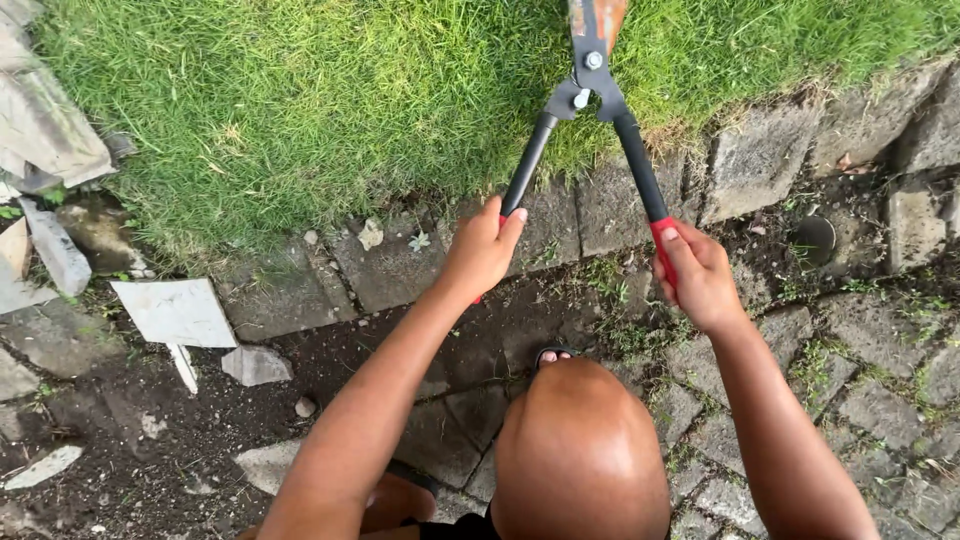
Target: Using garden shears to trim the edge of a lawn along a stone path.
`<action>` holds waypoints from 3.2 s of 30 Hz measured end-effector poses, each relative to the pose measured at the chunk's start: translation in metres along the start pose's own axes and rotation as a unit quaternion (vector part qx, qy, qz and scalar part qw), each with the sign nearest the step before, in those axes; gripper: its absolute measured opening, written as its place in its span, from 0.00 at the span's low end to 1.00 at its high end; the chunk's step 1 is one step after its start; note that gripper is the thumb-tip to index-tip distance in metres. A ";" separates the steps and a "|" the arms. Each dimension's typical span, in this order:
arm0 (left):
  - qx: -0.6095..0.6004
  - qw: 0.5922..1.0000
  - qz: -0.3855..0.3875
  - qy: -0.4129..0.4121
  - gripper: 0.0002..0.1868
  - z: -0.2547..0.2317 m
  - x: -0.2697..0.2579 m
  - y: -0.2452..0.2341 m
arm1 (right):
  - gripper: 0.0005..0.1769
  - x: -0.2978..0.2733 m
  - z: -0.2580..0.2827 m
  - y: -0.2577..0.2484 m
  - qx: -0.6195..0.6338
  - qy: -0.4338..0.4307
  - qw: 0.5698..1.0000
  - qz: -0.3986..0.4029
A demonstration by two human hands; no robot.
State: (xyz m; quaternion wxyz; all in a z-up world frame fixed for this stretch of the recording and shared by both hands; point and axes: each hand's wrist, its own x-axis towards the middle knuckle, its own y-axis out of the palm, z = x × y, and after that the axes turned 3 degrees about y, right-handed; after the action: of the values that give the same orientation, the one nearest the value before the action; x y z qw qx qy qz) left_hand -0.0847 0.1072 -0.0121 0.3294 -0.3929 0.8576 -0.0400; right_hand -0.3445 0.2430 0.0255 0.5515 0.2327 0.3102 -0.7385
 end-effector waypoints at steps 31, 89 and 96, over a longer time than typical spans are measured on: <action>-0.040 0.996 -0.073 -0.012 0.17 -0.051 0.063 0.044 | 0.24 0.031 0.059 0.040 0.040 0.033 0.998 -0.036; -0.052 0.979 -0.186 -0.066 0.16 0.107 -0.137 -0.008 | 0.20 -0.016 -0.021 0.092 -0.135 -0.069 0.975 0.164; -0.099 0.970 -0.195 -0.111 0.14 0.092 -0.117 0.001 | 0.18 -0.025 -0.006 0.142 -0.070 0.046 0.987 0.135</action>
State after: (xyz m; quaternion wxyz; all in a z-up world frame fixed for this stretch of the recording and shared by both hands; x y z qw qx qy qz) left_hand 0.0252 0.2071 -0.0223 0.3681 -0.5848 0.7224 0.0258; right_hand -0.2013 0.2357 0.0102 0.6463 0.2673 0.3519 -0.6221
